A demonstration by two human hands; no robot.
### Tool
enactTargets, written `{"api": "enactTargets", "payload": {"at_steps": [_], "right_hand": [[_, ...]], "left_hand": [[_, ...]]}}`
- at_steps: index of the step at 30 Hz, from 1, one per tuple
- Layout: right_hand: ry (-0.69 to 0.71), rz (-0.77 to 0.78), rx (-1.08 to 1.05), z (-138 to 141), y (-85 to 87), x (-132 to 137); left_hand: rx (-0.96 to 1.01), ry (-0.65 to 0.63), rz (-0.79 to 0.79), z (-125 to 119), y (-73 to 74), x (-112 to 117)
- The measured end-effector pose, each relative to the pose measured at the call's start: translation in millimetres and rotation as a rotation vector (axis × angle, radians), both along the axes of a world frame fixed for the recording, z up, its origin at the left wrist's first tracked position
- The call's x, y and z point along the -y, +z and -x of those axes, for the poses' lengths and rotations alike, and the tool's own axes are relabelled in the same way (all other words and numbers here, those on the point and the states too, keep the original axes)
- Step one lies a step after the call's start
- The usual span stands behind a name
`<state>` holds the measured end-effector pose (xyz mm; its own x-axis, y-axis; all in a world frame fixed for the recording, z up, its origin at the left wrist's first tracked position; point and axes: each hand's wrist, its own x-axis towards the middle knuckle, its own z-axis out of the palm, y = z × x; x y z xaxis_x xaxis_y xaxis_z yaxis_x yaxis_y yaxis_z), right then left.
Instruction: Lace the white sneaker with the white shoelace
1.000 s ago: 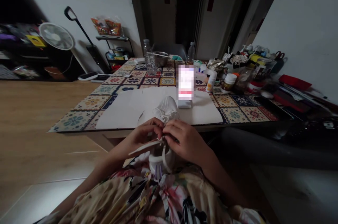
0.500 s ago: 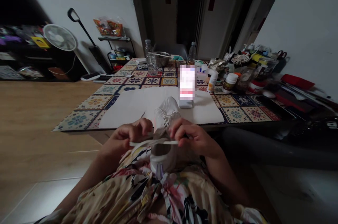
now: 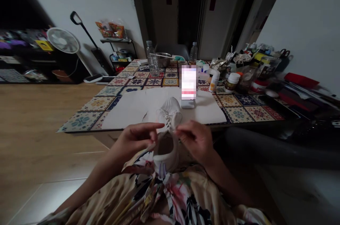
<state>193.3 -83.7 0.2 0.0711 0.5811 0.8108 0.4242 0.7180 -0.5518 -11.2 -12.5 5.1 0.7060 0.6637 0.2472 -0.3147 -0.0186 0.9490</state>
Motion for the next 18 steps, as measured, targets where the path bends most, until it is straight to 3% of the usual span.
{"api": "enactTargets", "payload": {"at_steps": [2, 5, 9, 13, 18], "right_hand": [[0.045, -0.04, 0.309, 7, -0.9, 3], [0.098, -0.059, 0.423, 10, 0.6, 3], [0.088, -0.046, 0.421, 11, 2.6, 2], [0.082, -0.064, 0.383, 14, 0.5, 6], [-0.071, 0.014, 0.08, 15, -9.3, 10]], "left_hand": [[-0.039, 0.056, 0.005, -9, 2.3, 5], [-0.026, 0.153, -0.114, -15, 4.1, 10], [-0.042, 0.191, -0.251, -13, 2.2, 15], [-0.074, 0.134, -0.338, -10, 2.5, 19], [-0.153, 0.139, -0.366, -10, 5.5, 23]]}}
